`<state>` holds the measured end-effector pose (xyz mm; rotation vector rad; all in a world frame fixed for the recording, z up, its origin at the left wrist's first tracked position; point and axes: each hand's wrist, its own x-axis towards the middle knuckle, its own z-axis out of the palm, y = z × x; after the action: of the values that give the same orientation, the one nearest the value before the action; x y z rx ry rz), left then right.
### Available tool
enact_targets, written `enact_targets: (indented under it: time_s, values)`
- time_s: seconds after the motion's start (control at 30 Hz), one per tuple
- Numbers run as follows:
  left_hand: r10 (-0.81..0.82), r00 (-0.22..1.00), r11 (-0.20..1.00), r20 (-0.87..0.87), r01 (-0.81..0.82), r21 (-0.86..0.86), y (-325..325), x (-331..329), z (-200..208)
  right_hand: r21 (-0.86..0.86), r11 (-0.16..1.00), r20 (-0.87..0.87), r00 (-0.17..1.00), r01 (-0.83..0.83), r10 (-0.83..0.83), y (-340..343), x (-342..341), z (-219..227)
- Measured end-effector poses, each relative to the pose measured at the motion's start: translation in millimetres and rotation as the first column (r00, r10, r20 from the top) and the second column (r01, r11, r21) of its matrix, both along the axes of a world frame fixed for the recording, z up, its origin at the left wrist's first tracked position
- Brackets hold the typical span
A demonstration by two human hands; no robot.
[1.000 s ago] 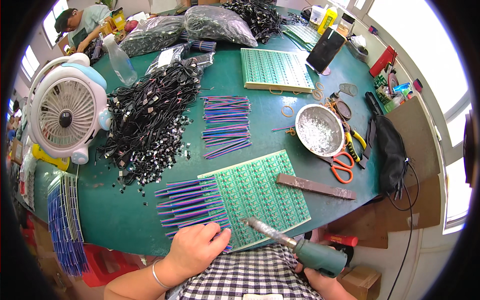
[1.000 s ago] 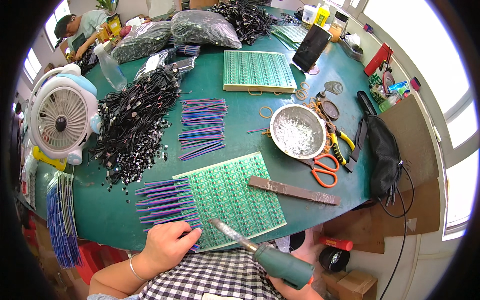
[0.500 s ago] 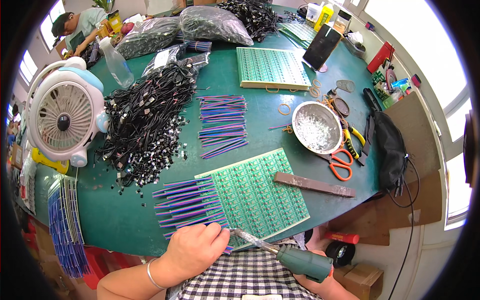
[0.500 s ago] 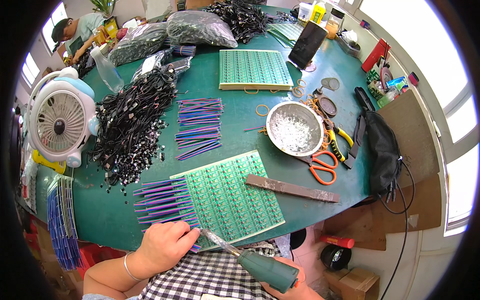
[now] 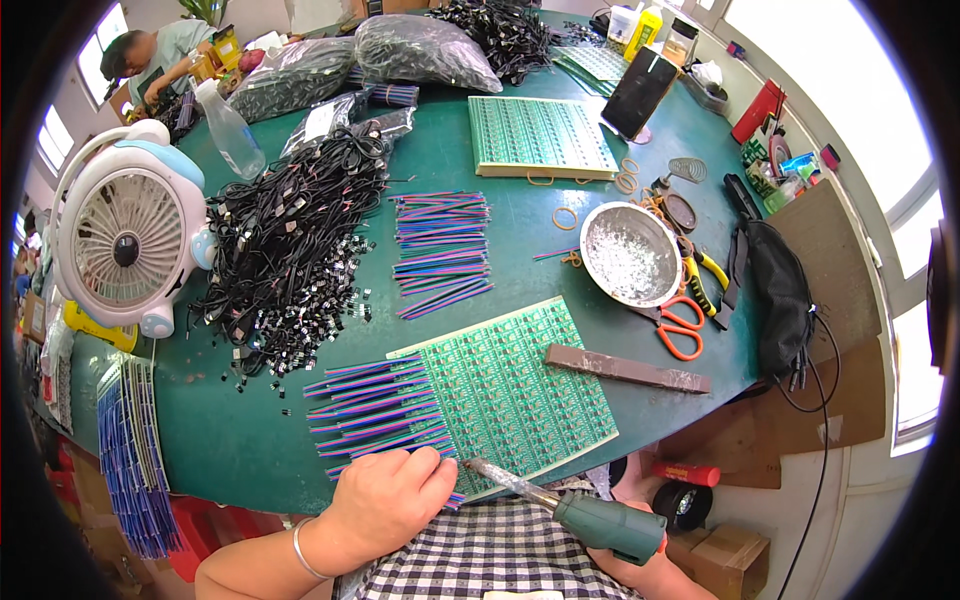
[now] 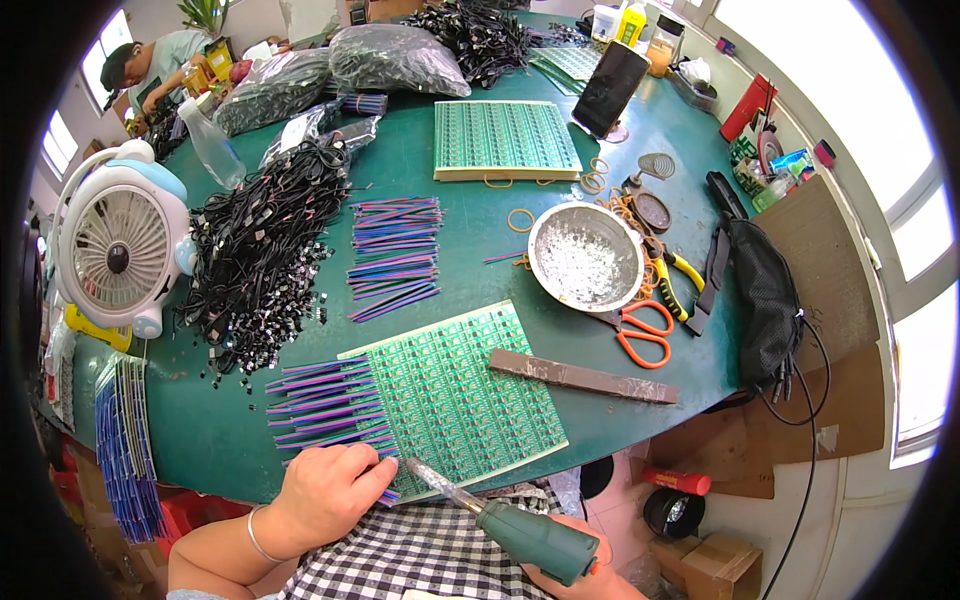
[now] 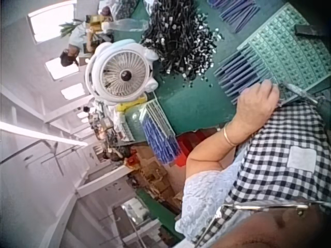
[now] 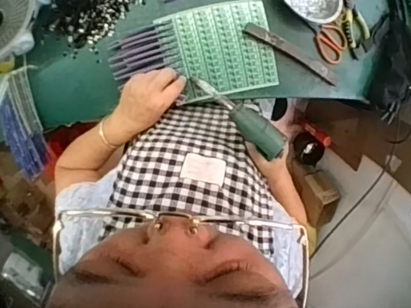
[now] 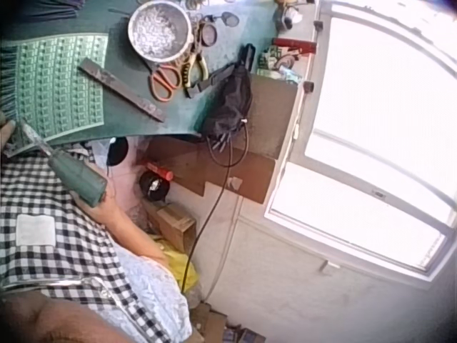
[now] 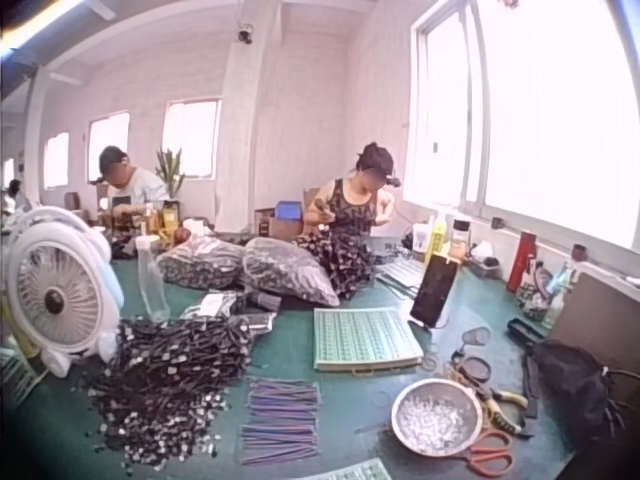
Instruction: The person attaches ribbon cables to a circuit board by picking up the cables, aligning them along the board, and soldering them in place with a soldering gun.
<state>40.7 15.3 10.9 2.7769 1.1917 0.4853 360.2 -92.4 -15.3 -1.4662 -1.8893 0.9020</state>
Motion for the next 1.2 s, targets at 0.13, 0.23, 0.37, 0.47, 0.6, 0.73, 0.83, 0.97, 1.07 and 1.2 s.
enact_targets:
  time_s: [0.13, 0.23, 0.37, 0.47, 0.6, 0.73, 0.83, 0.97, 1.07, 1.2]
  values:
    - [0.003, 1.0, 1.0, -0.006, -0.003, -0.006, -0.8, -0.6, -0.2, 0.002, 0.994, -0.071, 0.992, 0.106, -0.106, -4.0, 1.7, -3.1]
    - [0.0, 1.0, 1.0, -0.002, 0.0, -0.006, -0.6, -1.3, -1.1, -0.297, 0.939, -0.591, 0.74, 0.171, -0.321, -1.3, -1.9, -1.9]
    - [0.005, 1.0, 1.0, 0.006, -0.005, -0.004, -1.2, -2.1, -3.0, -0.067, 0.955, -0.61, 0.746, 0.289, -0.268, 37.1, 5.5, 10.9]
    - [0.015, 1.0, 0.999, 0.021, -0.014, -0.029, -3.0, -2.5, -4.6, -0.032, 0.798, -0.615, 0.617, 0.602, -0.49, 80.8, 18.1, 21.6]
    - [0.084, 0.99, 0.977, 0.116, -0.059, -0.203, -1.4, -6.1, 0.4, -0.055, 0.816, -0.62, 0.621, 0.576, -0.48, 98.2, 18.6, 24.5]
    - [0.298, 0.877, 0.939, 0.378, -0.197, -0.282, 0.1, -27.1, 22.8, -0.076, 0.863, -0.669, 0.617, 0.499, -0.415, 85.7, 6.9, 17.0]
    - [0.419, 0.423, 0.816, 0.804, 0.212, -0.537, -9.4, -38.7, 34.7, -0.123, 0.872, -0.702, 0.58, 0.473, -0.414, 80.5, 1.3, 13.7]
    - [0.898, 0.349, -0.037, 0.269, 0.668, -0.743, -17.6, -18.0, 11.3, -0.159, 0.891, -0.741, 0.545, 0.426, -0.393, 78.7, -9.5, 10.7]
    - [0.86, 0.454, -0.131, 0.231, 0.634, -0.762, -19.0, -2.1, -4.3, -0.16, 0.905, -0.741, 0.557, 0.394, -0.374, 74.5, -16.3, 9.8]
    - [0.84, 0.493, -0.193, 0.228, 0.664, -0.722, -16.7, -0.1, -5.9, -0.162, 0.915, -0.735, 0.574, 0.369, -0.362, 66.7, -18.5, 10.9]
